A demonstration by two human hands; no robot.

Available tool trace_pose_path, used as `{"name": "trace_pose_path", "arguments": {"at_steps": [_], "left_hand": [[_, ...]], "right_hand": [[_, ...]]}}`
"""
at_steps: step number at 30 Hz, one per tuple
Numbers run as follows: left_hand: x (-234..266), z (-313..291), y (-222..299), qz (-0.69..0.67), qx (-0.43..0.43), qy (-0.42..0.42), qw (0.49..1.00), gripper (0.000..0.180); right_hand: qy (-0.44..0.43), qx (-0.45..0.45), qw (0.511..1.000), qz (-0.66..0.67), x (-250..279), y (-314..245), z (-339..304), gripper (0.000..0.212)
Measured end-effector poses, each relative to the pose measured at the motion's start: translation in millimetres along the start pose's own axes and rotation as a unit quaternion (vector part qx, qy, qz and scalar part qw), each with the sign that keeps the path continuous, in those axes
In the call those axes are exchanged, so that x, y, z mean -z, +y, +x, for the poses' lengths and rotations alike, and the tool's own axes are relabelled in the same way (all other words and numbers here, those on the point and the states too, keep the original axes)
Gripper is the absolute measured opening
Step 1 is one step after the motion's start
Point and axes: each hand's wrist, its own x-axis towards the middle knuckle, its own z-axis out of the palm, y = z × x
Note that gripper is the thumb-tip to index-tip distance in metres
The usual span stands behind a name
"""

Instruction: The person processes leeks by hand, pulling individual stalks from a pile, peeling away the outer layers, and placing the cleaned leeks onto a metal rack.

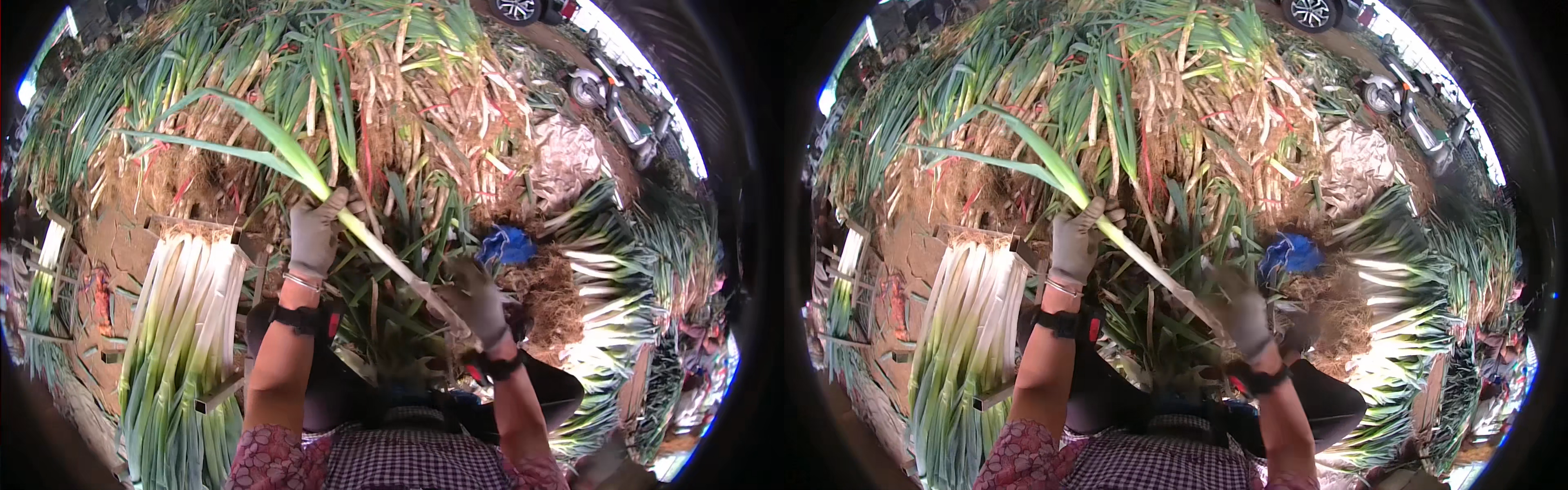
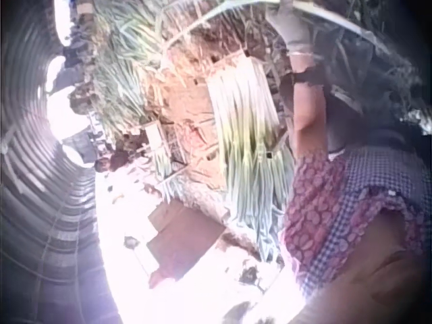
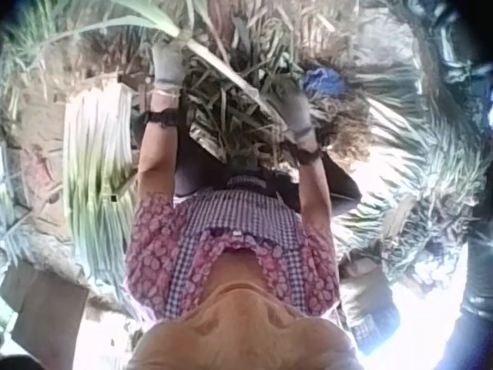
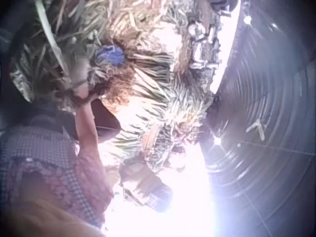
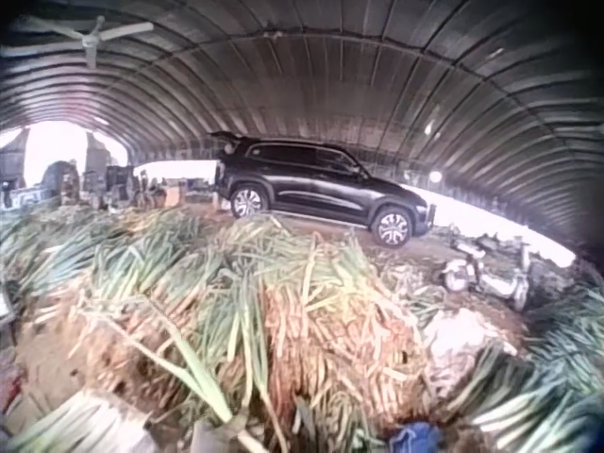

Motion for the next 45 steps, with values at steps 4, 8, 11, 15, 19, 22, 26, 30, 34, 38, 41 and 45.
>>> {"name": "trace_pose_path", "arguments": {"at_steps": [4, 8, 11, 15, 19, 22, 26, 30, 34, 38, 41, 45], "left_hand": [[-12.5, -1.4, -9.7, 0.021, 0.023, -0.041, 0.999, 0.022], [-4.4, 4.1, -12.3, -0.063, 0.046, -0.048, 0.996, 0.024], [-5.6, 2.1, -9.5, -0.037, 0.063, -0.066, 0.995, 0.027], [-8.8, 0.4, -6.1, -0.023, 0.080, -0.009, 0.996, 0.024], [-9.3, 5.1, -5.1, -0.032, 0.037, 0.001, 0.999, 0.022], [-4.5, 5.9, -12.6, -0.026, 0.028, 0.000, 0.999, 0.022], [7.7, 8.4, 0.7, -0.003, -0.025, 0.025, 0.999, 0.018], [5.8, 6.5, 13.0, 0.031, -0.052, 0.021, 0.998, 0.019], [8.9, 10.9, 6.2, -0.022, -0.023, -0.009, 0.999, 0.021], [21.1, 22.7, 6.5, -0.076, -0.057, -0.026, 0.995, 0.035], [7.2, 20.9, -1.4, -0.123, -0.086, -0.077, 0.986, 0.040], [-6.8, 15.2, -6.8, -0.169, -0.044, -0.108, 0.979, 0.034]], "right_hand": [[0.087, 0.076, 0.992, 0.046, -65.2, -63.4, 68.7, 0.034], [0.112, 0.079, 0.990, 0.043, -96.8, -53.3, 86.4, 0.029], [0.112, 0.046, 0.988, 0.098, -94.8, -42.7, 75.3, 0.025], [0.069, 0.180, 0.979, 0.061, -80.8, -50.0, 56.4, 0.025], [-0.077, 0.066, 0.963, 0.250, -68.7, -19.1, 28.5, 0.024], [-0.124, 0.029, 0.980, 0.152, -48.8, 3.7, -1.3, 0.024], [-0.160, -0.067, 0.977, 0.120, -32.2, 42.3, -56.4, 0.023], [-0.297, -0.086, 0.945, -0.109, -6.5, 115.7, -110.0, 0.017], [-0.091, -0.067, 0.969, -0.220, -8.9, 75.5, -64.5, 0.015], [-0.033, -0.025, 0.993, -0.108, -19.4, -0.5, 8.9, 0.009], [-0.004, 0.019, 0.999, -0.040, -29.0, -37.9, 42.4, 0.008], [-0.020, 0.054, 0.996, -0.062, -53.5, -68.0, 63.3, 0.011]]}}
